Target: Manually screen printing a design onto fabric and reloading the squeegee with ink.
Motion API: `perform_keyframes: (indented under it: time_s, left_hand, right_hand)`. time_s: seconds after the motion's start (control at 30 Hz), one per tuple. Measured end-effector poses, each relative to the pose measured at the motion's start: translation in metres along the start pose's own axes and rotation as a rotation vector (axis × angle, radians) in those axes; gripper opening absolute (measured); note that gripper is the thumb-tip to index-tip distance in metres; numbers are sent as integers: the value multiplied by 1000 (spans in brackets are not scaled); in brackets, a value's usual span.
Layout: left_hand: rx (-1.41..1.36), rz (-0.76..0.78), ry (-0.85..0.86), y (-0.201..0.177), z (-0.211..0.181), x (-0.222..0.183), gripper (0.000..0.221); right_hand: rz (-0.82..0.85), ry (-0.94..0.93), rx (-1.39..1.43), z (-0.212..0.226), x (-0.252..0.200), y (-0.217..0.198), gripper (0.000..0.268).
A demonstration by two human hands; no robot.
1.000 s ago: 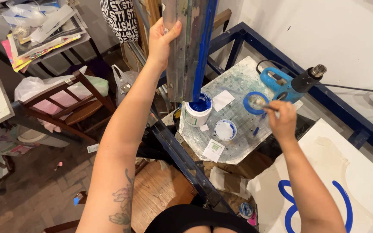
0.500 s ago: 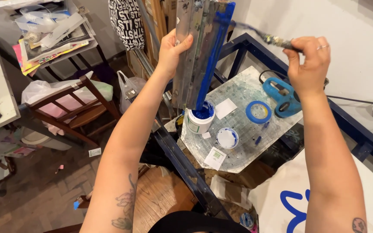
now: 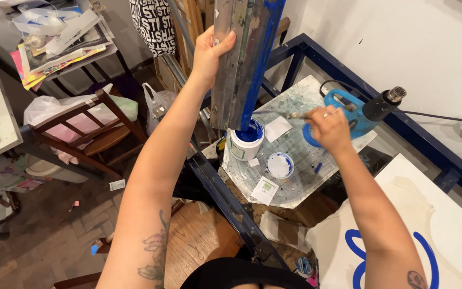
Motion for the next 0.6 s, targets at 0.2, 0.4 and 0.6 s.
perform_keyframes:
  time_s: [0.2, 0.4, 0.6]
  left_hand:
    - [0, 8, 7, 1, -3, -2, 39]
    - [-13, 36, 59, 2, -4, -2, 39]
    - [-5, 1, 24, -2, 1, 1, 39]
  right_hand:
    - [0, -63, 0, 28, -32, 36, 10]
    - [-11, -64, -39, 29, -66, 47, 5]
    - [11, 33, -42, 12, -113, 44, 36]
Point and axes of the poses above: each hand's wrist, its own x-axis towards the middle knuckle, its own y-axis out of the palm, z = x × y, the point moved 8 cm from there along x, towards the middle knuckle, and after that the axes turned 2 degrees about -y, right-handed, at the moved point
